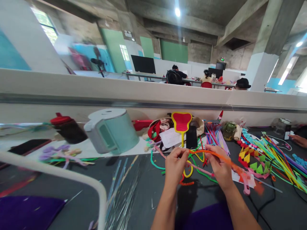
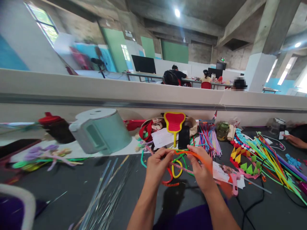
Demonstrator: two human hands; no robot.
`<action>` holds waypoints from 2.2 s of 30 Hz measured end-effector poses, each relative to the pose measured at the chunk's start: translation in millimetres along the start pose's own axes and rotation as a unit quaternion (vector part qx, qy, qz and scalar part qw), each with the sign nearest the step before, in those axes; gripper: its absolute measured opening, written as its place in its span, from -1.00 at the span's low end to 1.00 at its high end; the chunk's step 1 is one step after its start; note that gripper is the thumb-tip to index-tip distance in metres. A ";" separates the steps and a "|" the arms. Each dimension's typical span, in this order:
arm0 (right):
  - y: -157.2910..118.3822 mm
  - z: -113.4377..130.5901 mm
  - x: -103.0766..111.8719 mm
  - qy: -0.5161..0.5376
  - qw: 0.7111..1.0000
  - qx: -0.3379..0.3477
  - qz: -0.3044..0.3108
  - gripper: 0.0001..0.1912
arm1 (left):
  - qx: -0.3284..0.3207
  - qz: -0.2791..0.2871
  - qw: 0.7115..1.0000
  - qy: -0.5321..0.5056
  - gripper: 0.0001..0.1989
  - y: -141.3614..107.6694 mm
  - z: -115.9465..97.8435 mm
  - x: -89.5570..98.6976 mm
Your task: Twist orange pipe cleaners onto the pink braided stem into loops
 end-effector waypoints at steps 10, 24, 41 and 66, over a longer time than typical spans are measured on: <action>10.7 -0.1 -10.0 -0.136 0.977 0.092 0.138 -0.85 | -0.034 0.065 0.997 0.010 -0.82 -11.3 -18.7 -9.3; 14.3 -5.1 -0.4 -0.063 0.989 0.084 0.100 -0.89 | -0.139 0.070 0.983 0.096 -0.78 -28.1 -53.4 -14.2; 18.0 -33.1 3.1 0.106 0.970 -0.215 0.039 -0.72 | -0.119 0.101 0.986 0.052 -0.86 -27.4 -53.9 -20.1; 20.3 -84.1 32.8 0.218 0.926 -0.296 -0.085 -0.68 | 0.236 0.189 0.891 -0.340 -0.59 -3.5 35.5 -17.9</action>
Point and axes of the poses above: each hand's wrist, its own y-axis towards the middle knuckle, its own x-axis out of the back of the hand, z = x × y, the point moved 5 cm from there along y, towards the middle knuckle, and after that the axes turned 9 degrees about y, right-handed, at the moved point
